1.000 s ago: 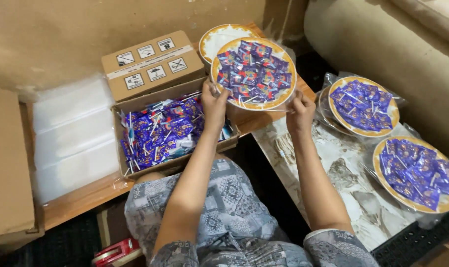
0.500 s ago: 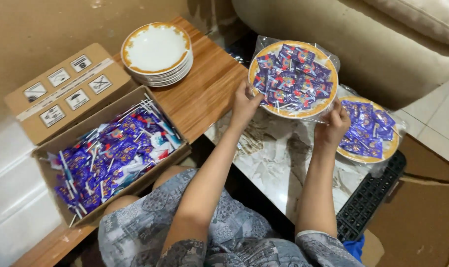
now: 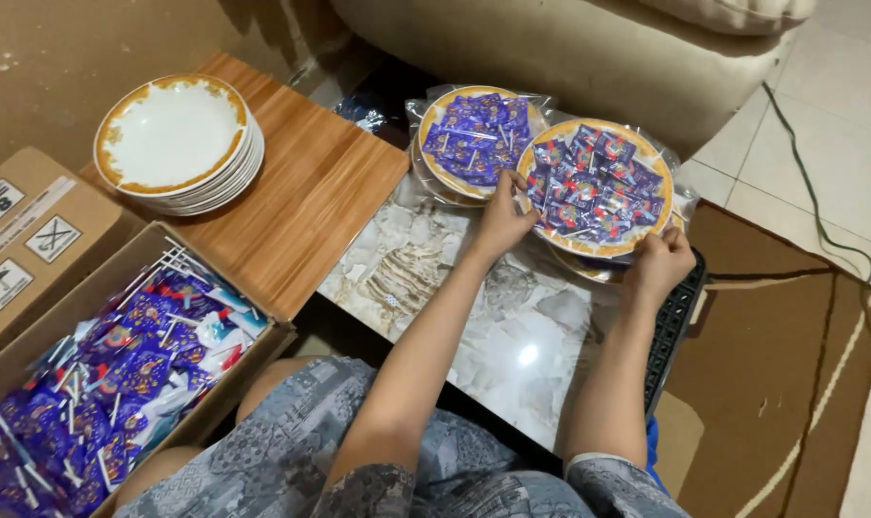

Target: Packing small blue packets from a large cardboard box into a smaller box and onto decorative plates, then covering them with plastic wrap.

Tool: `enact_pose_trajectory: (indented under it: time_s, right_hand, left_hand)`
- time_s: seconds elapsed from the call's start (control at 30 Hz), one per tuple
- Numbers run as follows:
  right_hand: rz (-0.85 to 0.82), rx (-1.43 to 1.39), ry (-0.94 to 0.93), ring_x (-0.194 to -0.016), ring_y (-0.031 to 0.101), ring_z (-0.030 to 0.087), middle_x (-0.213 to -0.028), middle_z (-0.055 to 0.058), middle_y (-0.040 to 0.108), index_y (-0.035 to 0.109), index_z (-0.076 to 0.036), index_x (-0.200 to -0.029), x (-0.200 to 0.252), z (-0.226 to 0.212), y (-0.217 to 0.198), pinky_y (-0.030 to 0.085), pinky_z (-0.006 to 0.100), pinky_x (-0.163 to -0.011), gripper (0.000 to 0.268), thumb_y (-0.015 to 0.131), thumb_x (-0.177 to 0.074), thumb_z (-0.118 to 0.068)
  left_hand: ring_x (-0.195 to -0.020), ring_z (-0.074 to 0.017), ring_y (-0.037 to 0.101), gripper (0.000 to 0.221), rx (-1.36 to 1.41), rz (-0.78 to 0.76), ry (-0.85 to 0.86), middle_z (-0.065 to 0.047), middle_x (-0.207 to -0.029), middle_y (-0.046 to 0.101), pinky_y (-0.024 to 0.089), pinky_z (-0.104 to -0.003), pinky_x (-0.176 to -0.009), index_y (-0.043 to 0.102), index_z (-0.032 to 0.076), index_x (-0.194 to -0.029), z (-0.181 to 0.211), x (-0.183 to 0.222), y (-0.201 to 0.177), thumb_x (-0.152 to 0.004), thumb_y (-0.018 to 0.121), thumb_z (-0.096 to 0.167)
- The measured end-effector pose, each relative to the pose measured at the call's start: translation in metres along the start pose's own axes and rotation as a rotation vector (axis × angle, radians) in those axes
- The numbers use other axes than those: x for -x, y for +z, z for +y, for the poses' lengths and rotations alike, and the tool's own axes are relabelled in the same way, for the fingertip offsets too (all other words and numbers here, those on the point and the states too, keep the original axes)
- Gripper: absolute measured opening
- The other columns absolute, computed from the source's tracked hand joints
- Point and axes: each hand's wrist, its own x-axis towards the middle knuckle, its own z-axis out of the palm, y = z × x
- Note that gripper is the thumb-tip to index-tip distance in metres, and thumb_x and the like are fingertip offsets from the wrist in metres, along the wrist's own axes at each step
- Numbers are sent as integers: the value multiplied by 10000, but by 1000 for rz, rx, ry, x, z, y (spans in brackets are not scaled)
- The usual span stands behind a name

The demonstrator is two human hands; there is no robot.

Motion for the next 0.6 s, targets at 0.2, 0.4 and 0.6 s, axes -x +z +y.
enact_pose_trajectory:
  time_s: [0.2, 0.4, 0.6]
  right_hand:
    - [24, 202, -70, -839, 547, 145, -944, 82, 593, 413, -122, -900, -11, 36, -16, 425, 253, -748, 412, 447, -615, 174]
    - [-16, 506, -471, -1239, 598, 421, -1306, 170, 574, 568, -72, -903, 1, -13, -1, 456, 507, -1072, 321, 600, -669, 145]
    - [-101, 470, -534, -1210, 623, 379, -1236, 124, 613, 634, -84, -913, 19, -36, 31, 423, 490, -1083, 277, 621, -717, 111]
  left_hand:
    - [-1431, -471, 417, 460, -269, -148, -10, -252, -1599, 361, 440, -569, -1109, 504, 180, -1178, 63, 19, -9, -808, 727, 22]
    - [-1472, -490, 340, 438, -543, -81, 117, -259, -1589, 353, 334, -649, -1153, 562, 135, -1214, 75, 17, -11, -824, 755, 78]
    - [-1424, -500, 407, 447, -520, 13, 138, -271, -1525, 405, 418, -629, -1102, 545, 103, -1237, 68, 17, -52, -838, 747, 87]
